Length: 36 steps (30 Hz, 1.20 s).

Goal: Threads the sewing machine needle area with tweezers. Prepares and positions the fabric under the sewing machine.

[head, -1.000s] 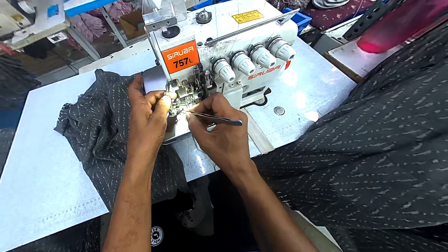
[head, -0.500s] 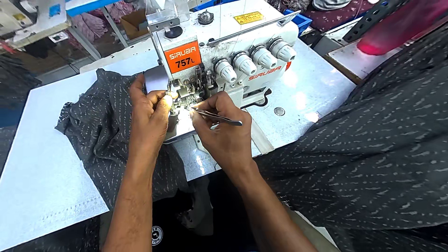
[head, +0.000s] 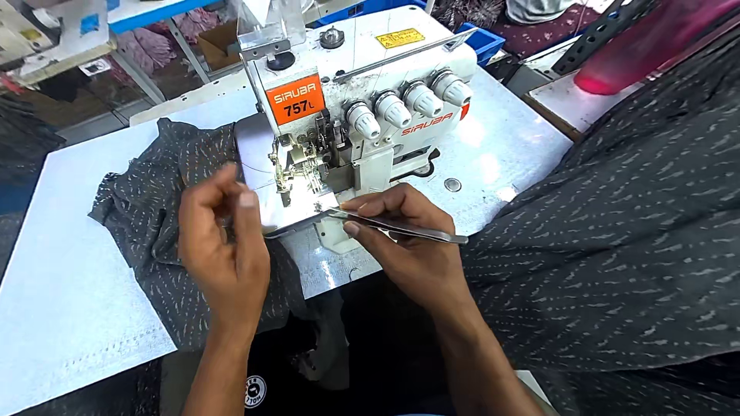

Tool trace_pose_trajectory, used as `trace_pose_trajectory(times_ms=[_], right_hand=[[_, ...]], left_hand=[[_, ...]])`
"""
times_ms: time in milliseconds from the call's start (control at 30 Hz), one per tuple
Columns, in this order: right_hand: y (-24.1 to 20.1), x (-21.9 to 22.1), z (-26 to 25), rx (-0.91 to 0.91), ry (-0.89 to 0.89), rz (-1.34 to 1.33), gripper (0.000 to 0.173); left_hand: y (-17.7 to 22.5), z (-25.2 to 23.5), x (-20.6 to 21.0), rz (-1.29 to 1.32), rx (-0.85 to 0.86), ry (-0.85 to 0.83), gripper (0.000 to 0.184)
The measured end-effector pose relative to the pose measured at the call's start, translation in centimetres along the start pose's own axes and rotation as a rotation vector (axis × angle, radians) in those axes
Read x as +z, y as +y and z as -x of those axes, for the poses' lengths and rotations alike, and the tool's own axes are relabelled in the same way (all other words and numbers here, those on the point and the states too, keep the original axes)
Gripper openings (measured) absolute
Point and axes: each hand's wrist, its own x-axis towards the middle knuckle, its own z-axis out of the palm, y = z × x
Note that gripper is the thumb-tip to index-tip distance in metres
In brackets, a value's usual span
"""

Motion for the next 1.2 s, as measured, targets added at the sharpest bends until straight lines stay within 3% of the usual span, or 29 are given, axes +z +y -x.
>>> trace_pose_trajectory(times_ms=[100, 233, 433, 533, 700, 867, 1033, 1200], right_hand=[[-0.3, -1.8, 0.6, 0.003, -0.106, -0.065, 0.019], [-0.4, -4.1, 1.2, -0.046, -0.221, 0.032, 0.011], [-0.1, -7.0, 1.9, -0.074, -0.309, 0.199, 0.008], [-0.8, -8.6, 2.0, -0.076, -0.255, 0.23, 0.009], [-1.8, -11.0, 2.0, -0.145, -0.032, 0.153, 0.013], [-0.5, -10.1, 3.1, -0.096, 0.029, 0.113, 0.017], [-0.3, -7.2, 3.1, -0.057, 0.008, 0.072, 0.016], [-0.1, -6.7, 3.9, -0.024, -0.019, 0.09, 0.016]], left_hand=[[1.5, 1.4, -0.4, -0.144, 0.212, -0.225, 0.033], [2.7, 2.5, 1.1, -0.214, 0.33, -0.481, 0.029], [2.1, 5.5, 5.5, -0.165, 0.361, -0.443, 0.015], [1.5, 5.7, 7.1, -0.261, 0.401, -0.433, 0.015], [1.7, 6.1, 6.1, -0.336, 0.327, -0.403, 0.027], [3.4, 4.0, 2.2, -0.373, 0.217, -0.165, 0.019], [3.3, -1.6, 1.9, -0.64, 0.025, -0.299, 0.029], [3.1, -2.2, 3.4, -0.732, -0.121, -0.398, 0.031]])
